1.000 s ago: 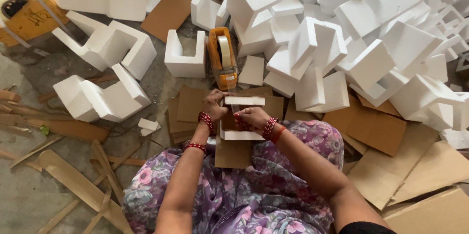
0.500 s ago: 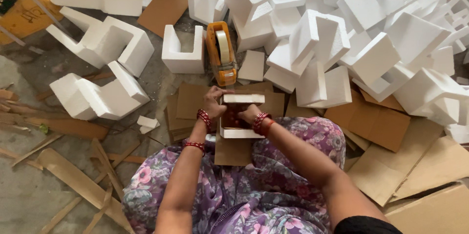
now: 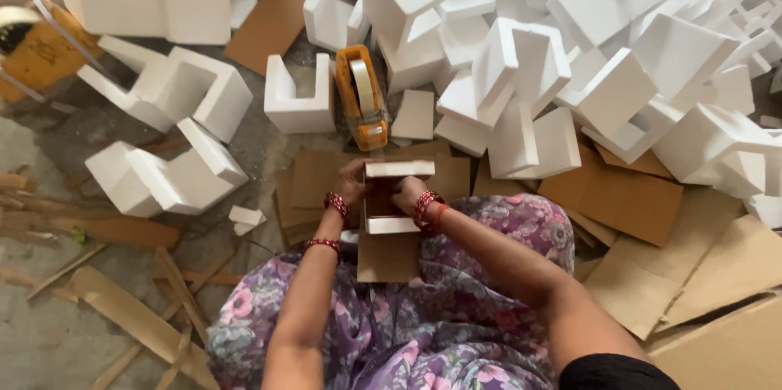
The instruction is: The person sits on the floor and assembles small cardboard boxes by inserting white foam inserts into them. They repeatedly pick up foam pieces and cardboard, fit the foam into the box, and set the assembled unit aside.
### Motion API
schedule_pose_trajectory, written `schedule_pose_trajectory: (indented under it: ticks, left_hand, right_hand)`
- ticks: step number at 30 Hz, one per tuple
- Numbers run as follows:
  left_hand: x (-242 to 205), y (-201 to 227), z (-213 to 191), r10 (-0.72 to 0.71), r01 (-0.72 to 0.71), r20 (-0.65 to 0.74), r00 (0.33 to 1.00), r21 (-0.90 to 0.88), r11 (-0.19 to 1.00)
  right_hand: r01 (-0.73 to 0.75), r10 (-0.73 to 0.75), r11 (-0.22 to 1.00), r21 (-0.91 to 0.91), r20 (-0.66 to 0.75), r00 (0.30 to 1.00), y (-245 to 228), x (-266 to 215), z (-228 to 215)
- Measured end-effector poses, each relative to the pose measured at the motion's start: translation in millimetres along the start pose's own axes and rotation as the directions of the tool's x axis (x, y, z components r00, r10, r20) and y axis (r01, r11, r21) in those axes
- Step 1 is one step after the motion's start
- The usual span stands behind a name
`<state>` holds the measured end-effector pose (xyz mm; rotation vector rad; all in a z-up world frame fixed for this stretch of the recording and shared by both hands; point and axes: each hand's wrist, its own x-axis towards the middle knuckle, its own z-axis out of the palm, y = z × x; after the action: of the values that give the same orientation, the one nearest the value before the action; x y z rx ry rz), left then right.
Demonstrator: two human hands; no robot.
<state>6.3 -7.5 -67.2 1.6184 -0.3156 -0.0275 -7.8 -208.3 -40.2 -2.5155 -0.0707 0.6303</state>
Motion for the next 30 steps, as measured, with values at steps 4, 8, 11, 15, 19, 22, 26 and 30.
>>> schedule_pose_trajectory:
  ticks: [4, 8, 11, 15, 19, 22, 26, 30]
  left_hand:
    - [1.5, -27.5, 11.0, -0.036, 0.053, -0.064, 0.997, 0.287, 0.956]
    - [-5.6, -30.1, 15.9, -0.197, 0.194, -0.049, 0.979, -0.067, 0.979]
    - [-6.1, -20.1, 10.4, -0.180, 0.184, -0.062, 0.982, 0.066, 0.981]
    - [-9.9, -8.0, 11.5, -0.063, 0.069, -0.041, 0.997, 0.190, 0.979]
    - [-7.9, -1.0, 12.0, -0.061, 0.071, -0.072, 0.996, 0.136, 0.988]
    - [-14.3, -4.6, 17.2, -0.138, 0.142, -0.066, 0.988, 0.071, 0.987]
    - [-14.6, -12.1, 17.8, -0.099, 0.103, -0.085, 0.991, 0.040, 0.994]
    - [-13.4, -17.8, 18.6, -0.044, 0.055, -0.117, 0.992, 0.089, 0.995]
  right_hand:
    - [0.077, -0.078, 0.997, 0.030, 0.035, 0.996, -22.8, 8.7, -60.3]
    - [0.122, -0.053, 0.939, 0.320, -0.215, 0.975, -49.4, 49.6, -93.3]
    - [-0.246, 0.158, 0.763, 0.598, 0.197, 0.968, -58.9, 77.0, -88.7]
    - [-0.255, 0.144, 0.723, 0.642, 0.220, 0.965, -47.4, 90.9, -69.8]
    - [-0.261, 0.140, 0.649, 0.715, 0.225, 0.964, -40.4, 92.0, -66.1]
    - [-0.313, 0.196, 0.679, 0.665, 0.247, 0.949, -36.7, 85.6, -64.6]
    - [-0.339, 0.225, 0.712, 0.615, 0.258, 0.940, -39.2, 85.1, -67.0]
    - [-0.302, 0.156, 0.593, 0.746, 0.262, 0.952, -37.2, 86.6, -66.4]
